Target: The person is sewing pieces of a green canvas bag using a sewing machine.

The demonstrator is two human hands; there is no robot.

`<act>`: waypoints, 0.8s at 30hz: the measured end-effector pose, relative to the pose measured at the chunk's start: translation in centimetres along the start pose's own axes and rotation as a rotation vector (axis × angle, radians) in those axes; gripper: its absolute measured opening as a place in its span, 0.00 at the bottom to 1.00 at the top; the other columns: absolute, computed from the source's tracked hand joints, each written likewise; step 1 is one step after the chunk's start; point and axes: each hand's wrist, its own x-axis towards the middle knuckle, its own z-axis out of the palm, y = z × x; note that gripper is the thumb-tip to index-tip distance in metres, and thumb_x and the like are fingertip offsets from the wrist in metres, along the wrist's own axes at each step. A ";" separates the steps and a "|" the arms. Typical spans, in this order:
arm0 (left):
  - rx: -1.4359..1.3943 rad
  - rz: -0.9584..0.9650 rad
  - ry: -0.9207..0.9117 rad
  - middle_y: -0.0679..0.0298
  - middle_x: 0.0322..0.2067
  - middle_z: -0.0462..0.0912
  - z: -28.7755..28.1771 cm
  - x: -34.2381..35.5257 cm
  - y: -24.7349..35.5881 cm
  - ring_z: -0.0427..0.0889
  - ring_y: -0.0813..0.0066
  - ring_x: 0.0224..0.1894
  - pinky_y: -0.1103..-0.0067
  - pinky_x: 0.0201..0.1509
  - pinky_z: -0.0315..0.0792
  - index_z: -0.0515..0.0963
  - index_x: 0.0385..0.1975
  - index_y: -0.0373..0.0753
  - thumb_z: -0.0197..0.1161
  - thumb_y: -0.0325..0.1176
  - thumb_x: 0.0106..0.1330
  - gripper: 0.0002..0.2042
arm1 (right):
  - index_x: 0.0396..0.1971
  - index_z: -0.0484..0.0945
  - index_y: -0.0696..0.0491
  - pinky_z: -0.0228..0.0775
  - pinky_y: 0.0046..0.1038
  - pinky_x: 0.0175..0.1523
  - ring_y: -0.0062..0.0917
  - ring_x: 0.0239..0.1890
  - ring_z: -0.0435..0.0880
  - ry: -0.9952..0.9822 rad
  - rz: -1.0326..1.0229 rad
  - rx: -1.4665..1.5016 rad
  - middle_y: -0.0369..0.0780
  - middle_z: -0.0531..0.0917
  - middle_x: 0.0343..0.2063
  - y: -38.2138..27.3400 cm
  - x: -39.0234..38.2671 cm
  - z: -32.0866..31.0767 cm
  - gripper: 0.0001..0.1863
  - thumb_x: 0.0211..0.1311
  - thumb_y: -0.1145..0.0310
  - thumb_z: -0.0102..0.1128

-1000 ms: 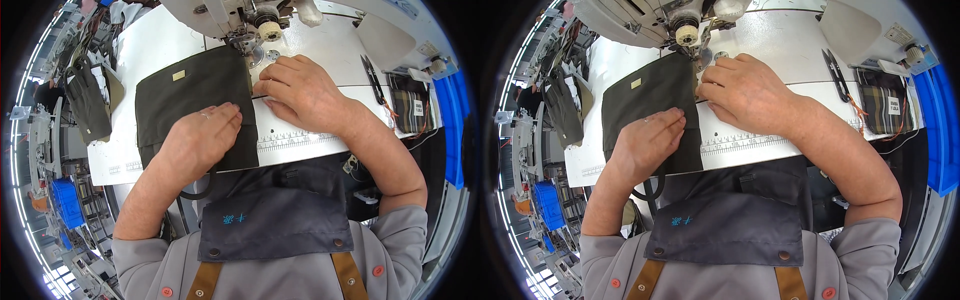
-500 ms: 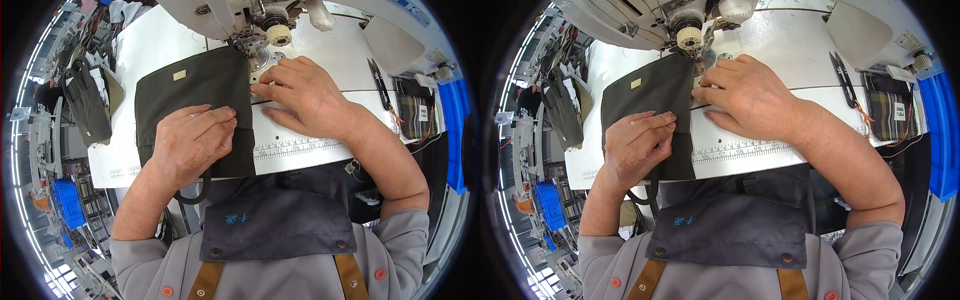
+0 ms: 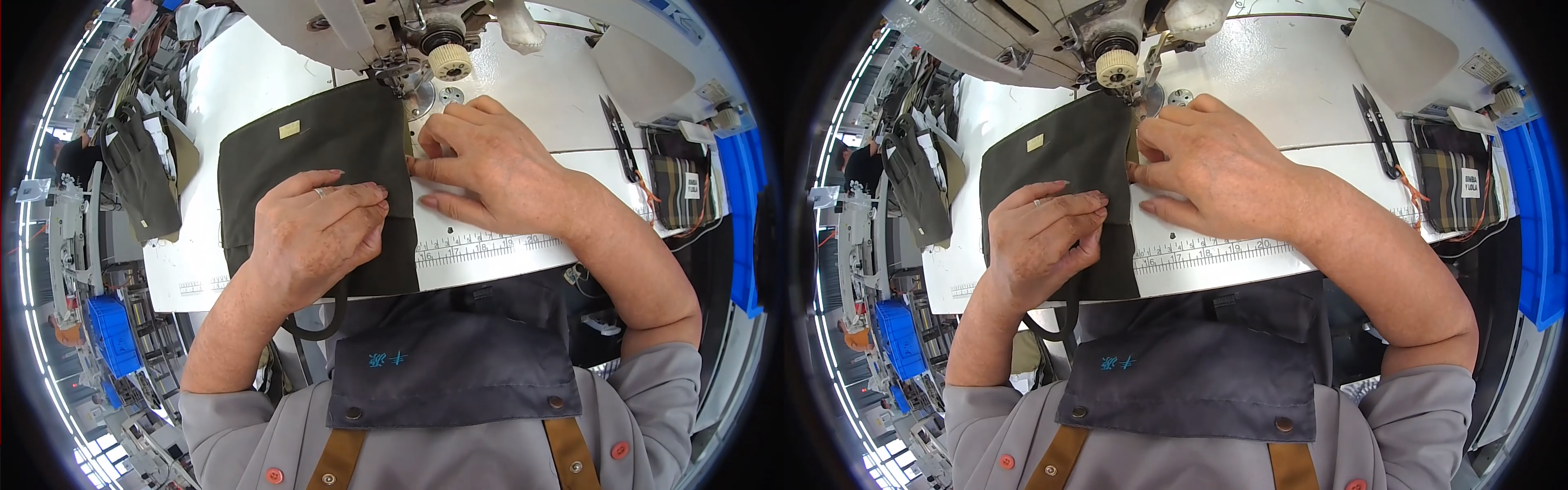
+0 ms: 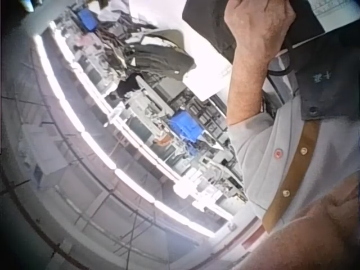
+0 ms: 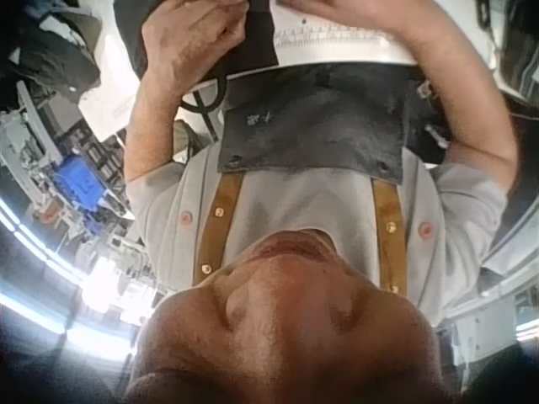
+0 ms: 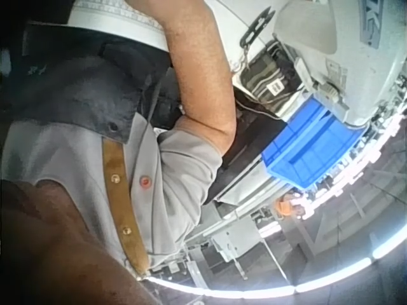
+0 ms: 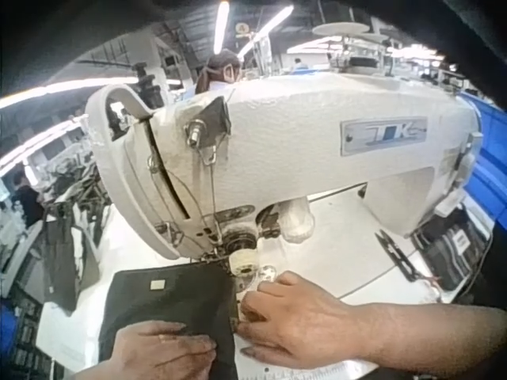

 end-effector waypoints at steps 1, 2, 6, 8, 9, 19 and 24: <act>-0.025 -0.015 -0.041 0.67 0.43 0.90 -0.1 0.1 0.0 0.90 0.72 0.41 0.69 0.56 0.81 0.86 0.35 0.40 0.73 0.24 0.53 0.09 | 0.40 0.88 0.51 0.69 0.34 0.51 0.28 0.43 0.78 -0.009 -0.009 0.020 0.35 0.77 0.35 -0.1 0.0 -0.1 0.14 0.58 0.60 0.72; -0.051 -0.029 -0.082 0.66 0.43 0.91 -0.3 0.3 0.1 0.90 0.69 0.47 0.65 0.60 0.79 0.86 0.36 0.40 0.72 0.22 0.53 0.11 | 0.39 0.89 0.52 0.68 0.34 0.51 0.28 0.42 0.78 -0.019 -0.018 0.041 0.36 0.77 0.35 -0.2 0.1 -0.2 0.14 0.57 0.59 0.72; -0.226 -0.204 -0.089 0.58 0.59 0.84 -0.1 1.9 -0.9 0.80 0.58 0.66 0.57 0.73 0.67 0.83 0.52 0.37 0.67 0.23 0.60 0.18 | 0.40 0.88 0.54 0.68 0.34 0.51 0.29 0.42 0.78 -0.027 -0.044 0.071 0.37 0.77 0.34 -0.3 0.0 -0.4 0.17 0.56 0.58 0.73; -0.264 -0.222 -0.081 0.58 0.60 0.83 2.1 0.9 -1.3 0.78 0.57 0.68 0.57 0.75 0.65 0.82 0.54 0.37 0.65 0.23 0.61 0.19 | 0.40 0.88 0.54 0.68 0.34 0.51 0.30 0.42 0.78 -0.019 -0.041 0.077 0.37 0.77 0.35 -0.2 -0.1 -0.2 0.18 0.55 0.58 0.73; -0.301 -0.239 -0.074 0.57 0.62 0.82 2.7 0.7 -1.3 0.76 0.56 0.69 0.56 0.76 0.64 0.82 0.56 0.36 0.64 0.22 0.63 0.19 | 0.40 0.88 0.54 0.68 0.34 0.51 0.30 0.42 0.78 -0.021 -0.046 0.079 0.37 0.77 0.35 -0.2 0.0 -0.3 0.18 0.55 0.58 0.73; -0.408 -0.343 -0.051 0.49 0.68 0.70 3.1 1.0 -0.3 0.76 0.50 0.67 0.65 0.68 0.72 0.81 0.58 0.35 0.63 0.23 0.67 0.18 | 0.41 0.88 0.55 0.67 0.34 0.52 0.29 0.40 0.77 -0.061 -0.024 0.111 0.37 0.74 0.33 -0.2 -0.2 -0.6 0.21 0.55 0.53 0.75; -0.328 -0.331 0.025 0.51 0.63 0.74 3.2 0.8 -0.1 0.77 0.52 0.65 0.60 0.68 0.72 0.81 0.54 0.32 0.64 0.25 0.67 0.15 | 0.42 0.88 0.54 0.66 0.33 0.52 0.29 0.39 0.76 -0.073 -0.020 0.106 0.36 0.73 0.33 -0.1 -0.2 -0.6 0.22 0.56 0.52 0.74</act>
